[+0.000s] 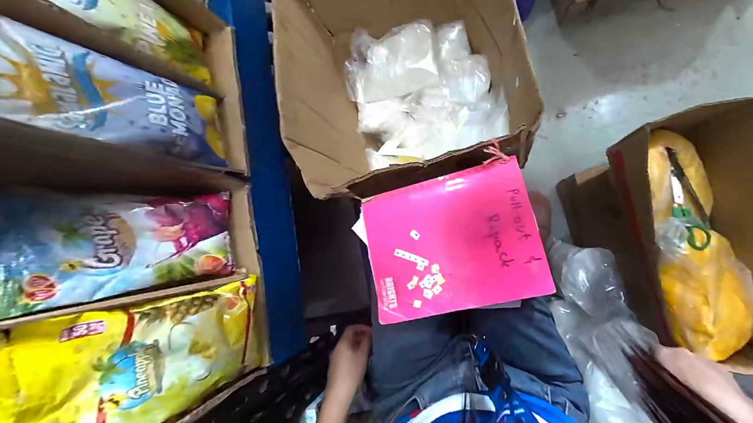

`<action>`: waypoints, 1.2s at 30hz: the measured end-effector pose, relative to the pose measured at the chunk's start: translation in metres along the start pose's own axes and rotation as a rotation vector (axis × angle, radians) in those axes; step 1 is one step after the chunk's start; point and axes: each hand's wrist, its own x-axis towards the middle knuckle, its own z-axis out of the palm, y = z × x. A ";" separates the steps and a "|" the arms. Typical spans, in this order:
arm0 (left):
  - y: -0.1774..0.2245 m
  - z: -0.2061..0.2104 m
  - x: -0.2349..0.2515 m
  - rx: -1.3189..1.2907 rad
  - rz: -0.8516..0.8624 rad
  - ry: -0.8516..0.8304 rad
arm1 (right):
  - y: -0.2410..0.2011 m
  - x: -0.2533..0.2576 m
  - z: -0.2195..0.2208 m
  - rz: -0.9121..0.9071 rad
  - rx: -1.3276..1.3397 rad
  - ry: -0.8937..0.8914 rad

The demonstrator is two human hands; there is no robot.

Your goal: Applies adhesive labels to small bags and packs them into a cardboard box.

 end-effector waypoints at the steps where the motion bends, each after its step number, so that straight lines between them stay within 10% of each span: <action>1: 0.015 -0.011 -0.005 -0.067 0.057 0.107 | -0.002 -0.002 -0.009 -0.097 0.002 0.016; 6: 0.090 -0.051 -0.027 -0.278 0.411 0.516 | -0.037 -0.041 -0.059 -0.578 0.131 0.406; 12: 0.109 -0.034 -0.020 -0.079 0.803 0.337 | -0.084 -0.049 -0.088 -0.846 0.143 0.714; 25: 0.118 -0.009 -0.013 0.066 0.910 0.362 | -0.185 -0.028 -0.066 -1.221 0.186 0.696; 36: 0.129 -0.009 -0.012 0.115 0.915 0.419 | -0.217 -0.003 -0.041 -1.177 0.170 0.908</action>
